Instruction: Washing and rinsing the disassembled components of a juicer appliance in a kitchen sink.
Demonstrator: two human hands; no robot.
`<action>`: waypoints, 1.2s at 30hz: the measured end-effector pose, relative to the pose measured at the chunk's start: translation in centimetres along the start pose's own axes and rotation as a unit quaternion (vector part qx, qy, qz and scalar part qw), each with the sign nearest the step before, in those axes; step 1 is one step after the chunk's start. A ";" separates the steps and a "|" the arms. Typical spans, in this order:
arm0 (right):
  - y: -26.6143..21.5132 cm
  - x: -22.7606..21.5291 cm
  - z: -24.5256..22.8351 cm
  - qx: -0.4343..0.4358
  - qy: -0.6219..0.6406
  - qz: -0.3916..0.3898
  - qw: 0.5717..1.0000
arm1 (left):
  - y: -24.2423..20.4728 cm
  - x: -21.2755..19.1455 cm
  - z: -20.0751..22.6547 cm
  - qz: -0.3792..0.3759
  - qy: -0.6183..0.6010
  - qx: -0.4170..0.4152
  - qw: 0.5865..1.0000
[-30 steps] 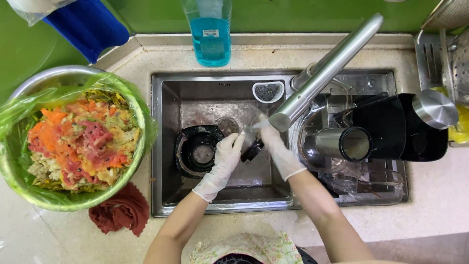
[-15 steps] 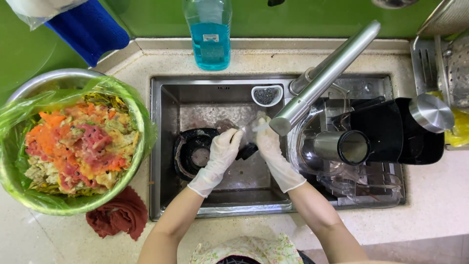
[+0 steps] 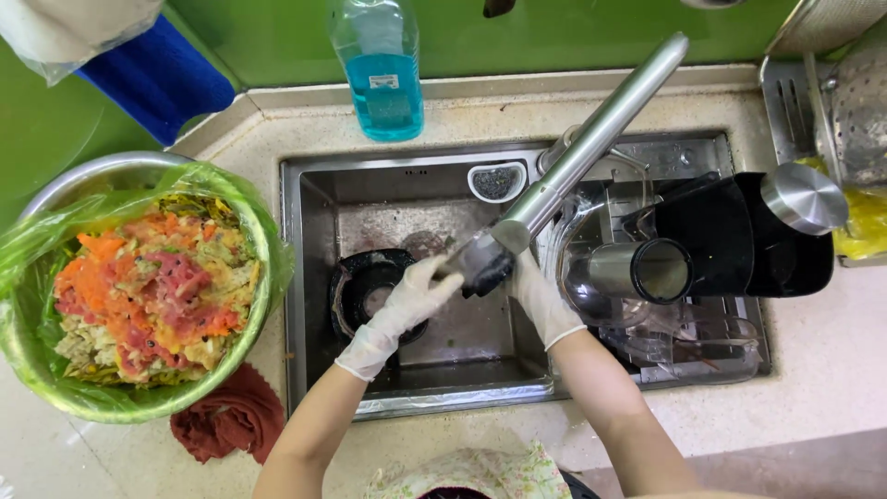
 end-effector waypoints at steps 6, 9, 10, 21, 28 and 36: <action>0.5 1.2 0.3 -0.166 -0.221 -0.034 0.961 | 0.0 2.8 -2.4 -0.041 -0.004 -0.195 0.980; 1.0 3.1 -1.0 -0.228 -0.324 -0.046 0.917 | 0.2 3.0 -2.5 0.051 -0.032 -0.079 0.995; 0.6 3.1 -0.1 -0.237 -0.358 -0.048 0.902 | -0.5 3.3 -1.5 0.051 -0.034 -0.087 0.994; -5.4 6.1 -3.6 -0.442 -0.375 0.020 0.815 | -0.3 3.4 0.5 0.141 0.067 0.064 0.986; -9.8 6.8 -0.5 -0.544 -0.445 0.064 0.708 | 0.6 2.8 -0.9 0.122 0.140 0.142 0.972; -7.8 7.4 -2.9 -0.527 -0.552 -0.043 0.645 | 0.2 2.3 1.4 0.132 0.141 0.161 0.968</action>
Point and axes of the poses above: each hand's wrist, its own y-axis towards the middle knuckle, its own x-axis out of the palm, z = x × y, the point moved 3 cm from there along y, towards the middle knuckle, and after that the axes turned 2 degrees about z, right-handed, at the moved point
